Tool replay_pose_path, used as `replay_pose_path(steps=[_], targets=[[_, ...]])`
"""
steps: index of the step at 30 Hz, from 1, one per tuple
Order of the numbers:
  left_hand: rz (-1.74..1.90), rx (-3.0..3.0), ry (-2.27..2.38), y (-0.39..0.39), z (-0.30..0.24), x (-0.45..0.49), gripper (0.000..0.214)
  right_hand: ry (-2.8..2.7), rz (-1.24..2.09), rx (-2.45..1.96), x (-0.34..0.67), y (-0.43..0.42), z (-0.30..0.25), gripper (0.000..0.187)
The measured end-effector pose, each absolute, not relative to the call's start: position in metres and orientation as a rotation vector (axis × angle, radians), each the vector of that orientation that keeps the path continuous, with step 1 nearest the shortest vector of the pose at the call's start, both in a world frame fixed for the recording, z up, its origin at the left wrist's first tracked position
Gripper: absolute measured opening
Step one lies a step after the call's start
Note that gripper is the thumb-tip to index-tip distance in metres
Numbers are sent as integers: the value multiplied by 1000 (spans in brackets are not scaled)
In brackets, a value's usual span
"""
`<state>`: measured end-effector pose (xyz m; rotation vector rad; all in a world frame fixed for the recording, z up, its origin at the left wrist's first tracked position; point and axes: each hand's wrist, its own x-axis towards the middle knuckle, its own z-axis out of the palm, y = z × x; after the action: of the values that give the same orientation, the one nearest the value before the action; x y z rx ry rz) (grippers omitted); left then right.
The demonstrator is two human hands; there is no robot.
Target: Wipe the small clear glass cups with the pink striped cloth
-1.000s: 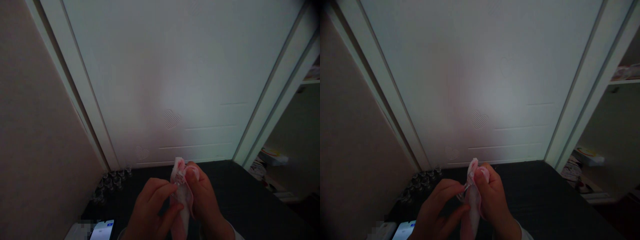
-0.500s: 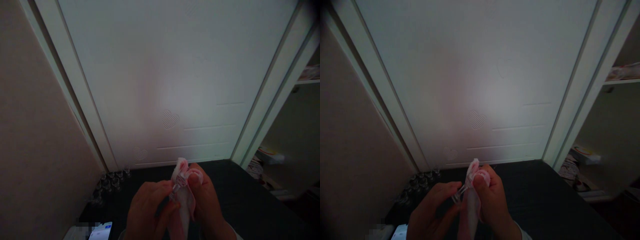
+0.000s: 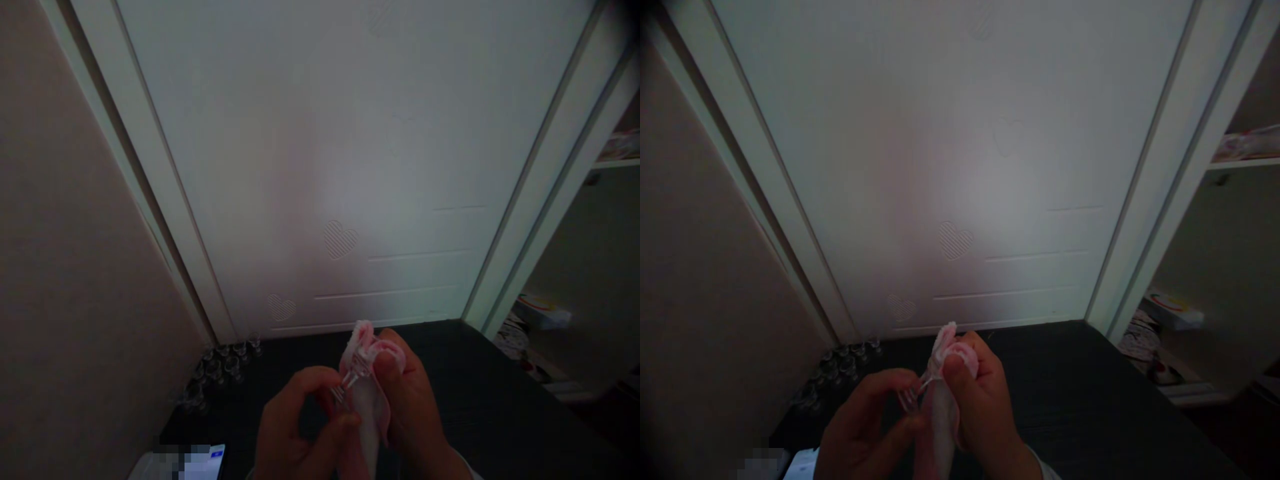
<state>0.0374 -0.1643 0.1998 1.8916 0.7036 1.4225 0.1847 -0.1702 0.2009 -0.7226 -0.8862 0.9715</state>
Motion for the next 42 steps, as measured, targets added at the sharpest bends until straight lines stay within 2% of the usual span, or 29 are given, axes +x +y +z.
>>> replay_pose_path(steps=[4, 11, 18, 23, 27, 30, 34, 38, 42], targets=[[1364, 1501, 712, -173, 204, 45, 27, -921, 974, -721, 184, -174, 211, 58], [1261, 1065, 634, -177, 225, 50, 36, -949, 855, -701, 181, -176, 200, 47], [1261, 1073, 682, -176, 223, 44, 41, -1141, 586, -706, 183, -180, 199, 34], [1244, 1094, 703, -174, 228, 43, 50, -1238, 557, -663, 182, -181, 204, 30], [1272, 1222, 714, -174, 229, 44, 52, -1232, 560, -678, 182, -180, 202, 28], [1418, 1378, 787, -175, 223, 42, 43, -1178, 550, -704, 182, -179, 198, 30], [1607, 1817, 693, -169, 213, 33, 43, -1005, 681, -759, 180, -179, 196, 37], [1504, 2215, 540, -155, 204, 25, 37, -893, 846, -740, 179, -177, 196, 43], [1577, 2223, 654, -151, 204, 20, 23, -927, 899, -735, 181, -176, 195, 41]])
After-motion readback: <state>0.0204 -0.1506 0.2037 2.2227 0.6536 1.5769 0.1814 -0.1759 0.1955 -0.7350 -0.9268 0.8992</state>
